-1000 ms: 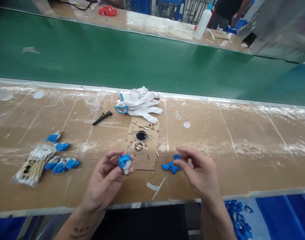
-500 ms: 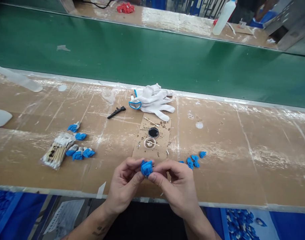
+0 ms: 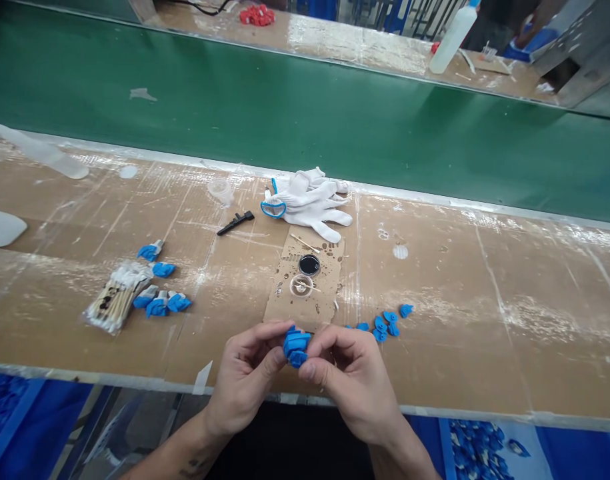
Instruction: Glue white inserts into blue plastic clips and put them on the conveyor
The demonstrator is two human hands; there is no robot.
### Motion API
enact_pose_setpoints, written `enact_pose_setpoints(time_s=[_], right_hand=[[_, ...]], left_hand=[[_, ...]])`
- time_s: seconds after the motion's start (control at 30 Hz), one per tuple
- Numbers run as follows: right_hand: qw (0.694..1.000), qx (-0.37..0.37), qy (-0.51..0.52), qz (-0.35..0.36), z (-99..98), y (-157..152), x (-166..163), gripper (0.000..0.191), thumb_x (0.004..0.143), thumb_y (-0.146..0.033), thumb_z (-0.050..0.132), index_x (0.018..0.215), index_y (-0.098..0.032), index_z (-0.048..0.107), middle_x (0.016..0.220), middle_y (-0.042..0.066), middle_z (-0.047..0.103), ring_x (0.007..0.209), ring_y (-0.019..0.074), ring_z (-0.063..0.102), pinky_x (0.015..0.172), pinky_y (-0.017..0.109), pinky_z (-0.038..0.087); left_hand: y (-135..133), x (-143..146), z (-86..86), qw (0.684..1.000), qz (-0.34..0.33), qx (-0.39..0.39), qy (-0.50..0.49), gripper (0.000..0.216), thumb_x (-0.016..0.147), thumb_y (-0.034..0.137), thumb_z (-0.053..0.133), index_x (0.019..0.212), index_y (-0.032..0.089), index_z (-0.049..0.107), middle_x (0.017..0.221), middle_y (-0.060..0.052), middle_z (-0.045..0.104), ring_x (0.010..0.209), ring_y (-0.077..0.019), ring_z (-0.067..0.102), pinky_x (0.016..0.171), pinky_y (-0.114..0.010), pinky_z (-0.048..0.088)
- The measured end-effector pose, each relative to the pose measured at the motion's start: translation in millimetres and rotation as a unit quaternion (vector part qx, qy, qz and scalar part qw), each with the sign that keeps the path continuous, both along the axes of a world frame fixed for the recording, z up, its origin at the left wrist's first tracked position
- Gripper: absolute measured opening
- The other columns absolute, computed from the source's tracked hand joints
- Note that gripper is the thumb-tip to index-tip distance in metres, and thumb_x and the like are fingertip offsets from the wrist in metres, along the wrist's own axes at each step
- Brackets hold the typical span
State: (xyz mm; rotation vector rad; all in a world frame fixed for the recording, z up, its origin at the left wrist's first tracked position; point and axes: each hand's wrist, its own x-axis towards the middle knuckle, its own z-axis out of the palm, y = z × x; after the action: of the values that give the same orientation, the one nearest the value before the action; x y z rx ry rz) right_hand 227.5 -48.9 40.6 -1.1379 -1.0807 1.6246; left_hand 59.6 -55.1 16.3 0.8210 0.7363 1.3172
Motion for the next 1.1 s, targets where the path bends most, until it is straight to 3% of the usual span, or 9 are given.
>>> enact_pose_setpoints(time_s=[0.3, 0.37, 0.47, 0.57, 0.67, 0.83, 0.93, 1.03, 1.1], right_hand=[[0.991, 0.060, -0.116, -0.039, 0.6, -4, -1, 0.025, 0.082, -0.028, 0.087, 0.071, -0.022, 0.065, 0.064, -0.004, 0.057, 0.060, 0.0112, 0.048, 0.055, 0.022, 0.040], [0.985, 0.097, -0.125, -0.061, 1.9, -7, -2, 0.015, 0.084, -0.023, 0.083, 0.091, -0.025, 0.070, 0.078, -0.003, 0.062, 0.064, 0.0115, 0.053, 0.057, 0.021, 0.046], [0.973, 0.183, -0.142, -0.018, 5.0, -11, -4, 0.039, 0.093, -0.019, 0.071, 0.130, -0.032, 0.068, 0.114, 0.005, 0.068, 0.089, 0.0166, 0.067, 0.076, 0.026, 0.058], [0.958, 0.237, -0.157, 0.038, 7.4, -16, -5, 0.039, 0.100, -0.021, 0.063, 0.137, -0.032, 0.067, 0.125, 0.007, 0.068, 0.112, 0.0217, 0.068, 0.092, 0.029, 0.059], [0.958, 0.249, -0.139, 0.026, 5.5, -19, -5, 0.034, 0.103, -0.026, 0.061, 0.137, -0.031, 0.067, 0.123, 0.007, 0.070, 0.113, 0.0208, 0.068, 0.094, 0.028, 0.060], [0.961, 0.256, -0.100, 0.036, -3.4, -9, -5, 0.053, 0.090, -0.058, 0.076, 0.138, -0.036, 0.069, 0.117, 0.007, 0.073, 0.103, 0.0237, 0.071, 0.086, 0.033, 0.062], [0.949, 0.290, -0.116, 0.040, -2.3, -4, -9, 0.044, 0.087, -0.054, 0.082, 0.127, -0.037, 0.074, 0.110, 0.006, 0.076, 0.097, 0.0244, 0.071, 0.085, 0.038, 0.060], [0.943, 0.310, -0.120, 0.035, 2.4, -12, -6, 0.029, 0.092, -0.048, 0.079, 0.117, -0.034, 0.074, 0.095, 0.005, 0.078, 0.083, 0.0244, 0.072, 0.081, 0.042, 0.059], [0.934, 0.315, -0.169, 0.012, 0.3, -23, 8, 0.025, 0.094, -0.047, 0.077, 0.115, -0.034, 0.073, 0.088, 0.006, 0.078, 0.078, 0.0268, 0.072, 0.079, 0.045, 0.059]], left_hand=[[-4, -3, 2.6, 0.995, 0.039, 0.046, 0.081, 0.020, 0.097, 0.017, 0.073, 0.111, 0.025, 0.083, 0.103, -0.005, 0.080, 0.093, -0.0136, 0.078, 0.081, -0.017, 0.063], [-5, -5, 3.4, 0.991, 0.038, 0.074, 0.105, 0.025, 0.096, 0.013, 0.072, 0.115, 0.027, 0.082, 0.105, -0.005, 0.080, 0.095, -0.0140, 0.078, 0.084, -0.019, 0.063], [-6, -7, 4.8, 0.984, 0.038, 0.125, 0.125, 0.035, 0.094, 0.009, 0.072, 0.122, 0.028, 0.079, 0.106, -0.005, 0.079, 0.096, -0.0146, 0.077, 0.085, -0.021, 0.063], [-7, -8, 7.3, 0.976, 0.043, 0.163, 0.140, 0.039, 0.092, 0.005, 0.072, 0.123, 0.027, 0.079, 0.100, -0.005, 0.078, 0.091, -0.0141, 0.076, 0.081, -0.021, 0.063], [-7, -11, 10.6, 0.976, 0.039, 0.168, 0.134, 0.037, 0.093, 0.005, 0.071, 0.122, 0.027, 0.080, 0.095, -0.005, 0.076, 0.085, -0.0134, 0.074, 0.074, -0.020, 0.062], [-6, -19, 15.9, 0.989, -0.021, 0.121, 0.085, 0.028, 0.093, 0.012, 0.075, 0.115, 0.028, 0.080, 0.093, -0.005, 0.079, 0.082, -0.0150, 0.076, 0.072, -0.022, 0.063], [-6, -17, 17.9, 0.998, -0.053, 0.019, 0.020, 0.012, 0.090, 0.016, 0.080, 0.097, 0.023, 0.074, 0.084, -0.001, 0.079, 0.072, -0.0106, 0.073, 0.066, -0.017, 0.059], [-8, -10, 17.0, 0.995, -0.074, -0.067, -0.026, 0.030, 0.085, 0.025, 0.088, 0.089, 0.021, 0.058, 0.079, 0.000, 0.077, 0.063, -0.0086, 0.071, 0.059, -0.014, 0.055], [-9, -13, 13.4, 0.996, -0.049, -0.069, 0.014, 0.033, 0.086, 0.030, 0.087, 0.093, 0.022, 0.056, 0.086, -0.002, 0.079, 0.065, -0.0101, 0.071, 0.060, -0.016, 0.056]])
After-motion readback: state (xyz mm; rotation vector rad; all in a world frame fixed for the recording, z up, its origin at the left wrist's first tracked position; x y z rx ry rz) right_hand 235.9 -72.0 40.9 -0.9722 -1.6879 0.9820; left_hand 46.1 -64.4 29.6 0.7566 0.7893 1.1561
